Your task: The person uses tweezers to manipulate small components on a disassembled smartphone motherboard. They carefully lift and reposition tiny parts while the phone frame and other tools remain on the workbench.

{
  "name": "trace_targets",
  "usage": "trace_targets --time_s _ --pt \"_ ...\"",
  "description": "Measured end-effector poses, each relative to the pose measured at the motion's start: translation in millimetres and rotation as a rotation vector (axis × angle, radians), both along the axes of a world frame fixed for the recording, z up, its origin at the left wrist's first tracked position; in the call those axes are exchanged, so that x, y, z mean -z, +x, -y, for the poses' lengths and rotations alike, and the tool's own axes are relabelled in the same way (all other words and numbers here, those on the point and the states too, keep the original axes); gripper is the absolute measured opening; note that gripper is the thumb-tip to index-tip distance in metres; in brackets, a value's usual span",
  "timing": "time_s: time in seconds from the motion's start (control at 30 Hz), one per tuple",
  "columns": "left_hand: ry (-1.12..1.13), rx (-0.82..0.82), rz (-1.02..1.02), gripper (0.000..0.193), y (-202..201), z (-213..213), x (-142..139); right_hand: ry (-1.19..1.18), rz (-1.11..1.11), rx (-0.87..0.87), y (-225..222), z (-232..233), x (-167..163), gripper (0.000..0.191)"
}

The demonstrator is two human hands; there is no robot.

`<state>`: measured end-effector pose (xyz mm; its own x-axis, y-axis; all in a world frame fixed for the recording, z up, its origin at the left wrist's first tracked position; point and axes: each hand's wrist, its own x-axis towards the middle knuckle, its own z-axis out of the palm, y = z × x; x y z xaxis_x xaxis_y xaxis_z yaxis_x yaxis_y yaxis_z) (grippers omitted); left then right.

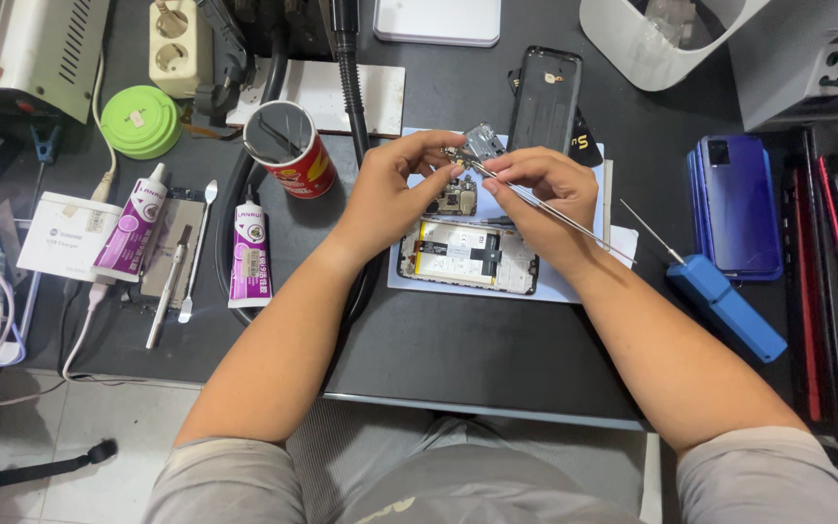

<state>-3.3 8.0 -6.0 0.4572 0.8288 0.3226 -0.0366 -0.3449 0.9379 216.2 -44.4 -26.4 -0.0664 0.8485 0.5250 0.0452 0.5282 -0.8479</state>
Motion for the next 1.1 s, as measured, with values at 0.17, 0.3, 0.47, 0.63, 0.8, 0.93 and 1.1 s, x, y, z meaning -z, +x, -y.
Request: trace_targets --time_s 0.17,0.3,0.47,0.63,0.8,0.93,1.1 --pt "-0.001 -0.006 -0.012 0.032 -0.1 -0.9 1.5 -0.013 -0.033 -0.017 -0.5 -0.6 1.2 0.012" --pt "-0.019 -0.014 -0.036 0.031 -0.9 0.5 2.1 -0.019 -0.006 -0.007 0.0 0.6 1.3 0.012" --pt "0.042 -0.037 -0.046 0.030 -1.2 0.9 0.8 -0.070 -0.020 0.014 -2.5 0.7 1.4 0.012" --pt "0.051 -0.049 -0.051 0.030 -0.7 0.8 0.6 -0.059 -0.044 0.005 -3.9 0.5 2.2 0.011" --pt "0.062 -0.070 -0.093 0.030 -1.2 0.9 0.0 -0.046 -0.040 0.004 -3.8 -0.4 2.3 0.011" --pt "0.064 -0.061 -0.070 0.030 -0.4 0.3 -1.4 -0.054 0.003 0.034 -4.2 -0.7 0.7 0.011" --pt "0.067 -0.064 -0.072 0.030 -0.2 -0.1 -0.1 -0.032 0.011 0.035 -4.8 -1.5 0.8 0.012"
